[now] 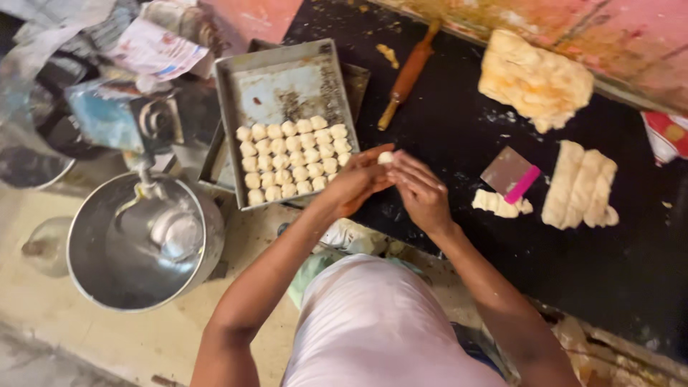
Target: The person portions and shapes pieces of dough by hand on a dark work surface, placing the resulting small balls into a metal tray.
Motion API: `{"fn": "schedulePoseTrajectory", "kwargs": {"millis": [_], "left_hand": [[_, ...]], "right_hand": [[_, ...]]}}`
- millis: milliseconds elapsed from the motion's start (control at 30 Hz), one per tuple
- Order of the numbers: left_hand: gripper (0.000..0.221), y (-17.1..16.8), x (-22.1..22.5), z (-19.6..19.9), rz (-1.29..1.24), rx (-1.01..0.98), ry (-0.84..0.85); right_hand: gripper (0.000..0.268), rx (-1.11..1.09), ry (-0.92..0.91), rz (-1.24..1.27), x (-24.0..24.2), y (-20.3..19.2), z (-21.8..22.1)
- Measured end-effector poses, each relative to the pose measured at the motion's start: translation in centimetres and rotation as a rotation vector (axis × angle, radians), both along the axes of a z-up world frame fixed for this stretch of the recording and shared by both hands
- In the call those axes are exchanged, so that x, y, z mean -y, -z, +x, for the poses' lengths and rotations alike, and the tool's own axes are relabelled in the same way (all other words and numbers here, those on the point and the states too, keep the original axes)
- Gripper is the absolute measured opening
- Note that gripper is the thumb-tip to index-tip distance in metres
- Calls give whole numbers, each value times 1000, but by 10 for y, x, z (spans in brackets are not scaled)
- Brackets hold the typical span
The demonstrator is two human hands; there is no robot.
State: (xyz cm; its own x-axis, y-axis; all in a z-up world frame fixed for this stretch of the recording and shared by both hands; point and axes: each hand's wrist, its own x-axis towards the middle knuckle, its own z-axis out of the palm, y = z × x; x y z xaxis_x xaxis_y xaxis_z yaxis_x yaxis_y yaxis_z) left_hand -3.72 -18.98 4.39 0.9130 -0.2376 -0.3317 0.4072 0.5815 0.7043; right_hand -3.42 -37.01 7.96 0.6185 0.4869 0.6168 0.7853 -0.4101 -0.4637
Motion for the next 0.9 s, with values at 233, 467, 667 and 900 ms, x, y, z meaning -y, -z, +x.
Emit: {"fn": "schedulePoseTrajectory", "kwargs": {"millis": [233,467,667,900], "left_hand": [[50,-4,-46,-21,459,492,229],[60,-10,-81,-28,110,114,-78],[72,2,-156,13,764,379,-363],[59,78,-156,55,1717,720,56]], "right_hand": [[55,-1299,-298,468,-31,-16,32],[30,-345,-185,167,-85,-9,-5],[27,-199,-4,-74,-159,5,68],[25,-149,160,72,-97,66,61]]}}
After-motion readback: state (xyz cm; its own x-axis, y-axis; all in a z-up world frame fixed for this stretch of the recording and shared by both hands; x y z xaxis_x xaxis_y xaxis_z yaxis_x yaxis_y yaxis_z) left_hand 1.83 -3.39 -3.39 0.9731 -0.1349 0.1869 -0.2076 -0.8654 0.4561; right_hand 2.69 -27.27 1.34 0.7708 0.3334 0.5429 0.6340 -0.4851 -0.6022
